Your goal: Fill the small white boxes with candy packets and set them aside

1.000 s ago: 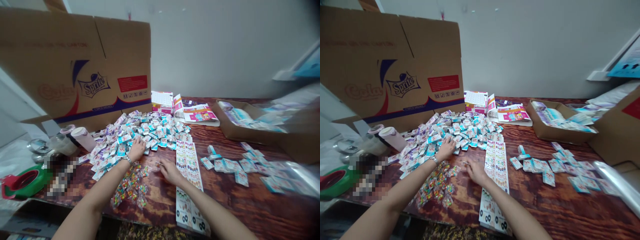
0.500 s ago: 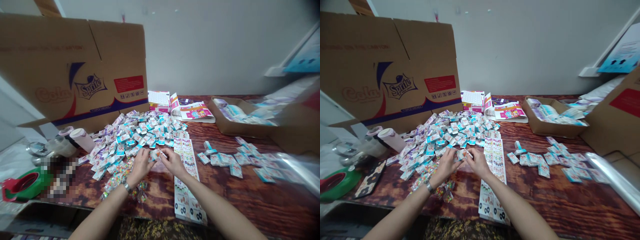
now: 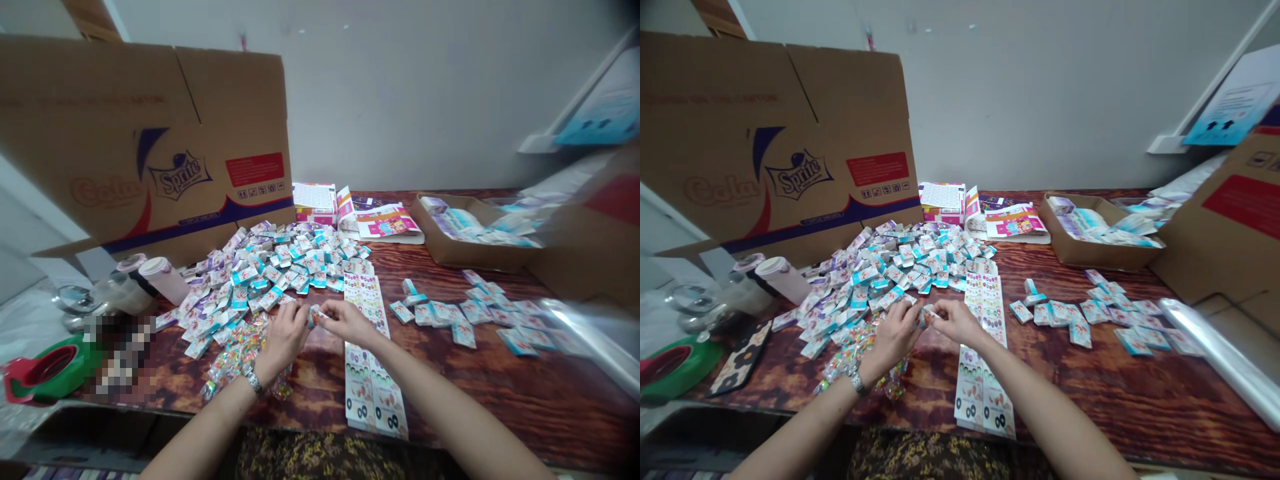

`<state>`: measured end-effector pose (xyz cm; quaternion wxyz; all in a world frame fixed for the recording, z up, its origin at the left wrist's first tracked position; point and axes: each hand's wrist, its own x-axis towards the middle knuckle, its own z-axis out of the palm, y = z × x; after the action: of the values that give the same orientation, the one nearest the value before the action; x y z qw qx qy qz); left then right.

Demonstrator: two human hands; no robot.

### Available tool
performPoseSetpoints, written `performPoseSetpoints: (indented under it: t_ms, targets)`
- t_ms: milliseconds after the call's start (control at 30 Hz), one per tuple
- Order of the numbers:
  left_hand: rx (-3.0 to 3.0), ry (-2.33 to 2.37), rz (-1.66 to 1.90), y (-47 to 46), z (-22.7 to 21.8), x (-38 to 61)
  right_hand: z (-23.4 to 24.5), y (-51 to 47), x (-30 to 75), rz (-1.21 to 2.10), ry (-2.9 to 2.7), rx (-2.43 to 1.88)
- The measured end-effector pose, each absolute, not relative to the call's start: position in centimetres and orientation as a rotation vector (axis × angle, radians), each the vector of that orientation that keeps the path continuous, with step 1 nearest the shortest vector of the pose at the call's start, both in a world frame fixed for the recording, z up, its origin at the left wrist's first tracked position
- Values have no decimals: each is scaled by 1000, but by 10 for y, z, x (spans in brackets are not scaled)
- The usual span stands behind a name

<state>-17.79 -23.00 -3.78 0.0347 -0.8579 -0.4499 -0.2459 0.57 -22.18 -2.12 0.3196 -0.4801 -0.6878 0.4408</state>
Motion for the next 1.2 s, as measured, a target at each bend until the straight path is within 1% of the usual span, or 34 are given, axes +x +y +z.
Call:
performPoseSetpoints:
  t_ms: [100, 167, 233, 400, 467, 600, 767, 933, 1100, 1200]
  targets:
    - [-2755, -1289, -863, -232, -40, -180, -21, -215, 18, 1599, -1708, -1118]
    - [-2787, -1244, -896, -233, -39, -179, -22, -213, 23, 1709, -1716, -1080]
    - [-2773, -1205, -882, -235, -38, -177, -23, -213, 23, 1617, -1772, -1107]
    - [-2740, -1198, -865, -240, -40, -170, -20, -222, 14, 993, -1914, -1252]
    - [-2767, -1197, -856, -241, -44, -168, -19, -225, 10, 905, -1966, -1276]
    - [-2838, -1179, -846, -243, -51, -170, -23, -228, 9, 921, -2048, -1272]
    - [-2912, -1291, -945, -244, -46, -173, -27, -232, 14, 971, -1951, -1291]
    - [-2921, -1364, -1041, -247, -43, -171, -32, -237, 19, 1144, -1833, -1172]
    - [-2984, -1364, -995, -250, -47, -171, -35, -237, 24, 1353, -1690, -1053]
    - [-2952, -1341, -1002, -249, -51, -170, -28, -239, 19, 1353, -1702, -1041]
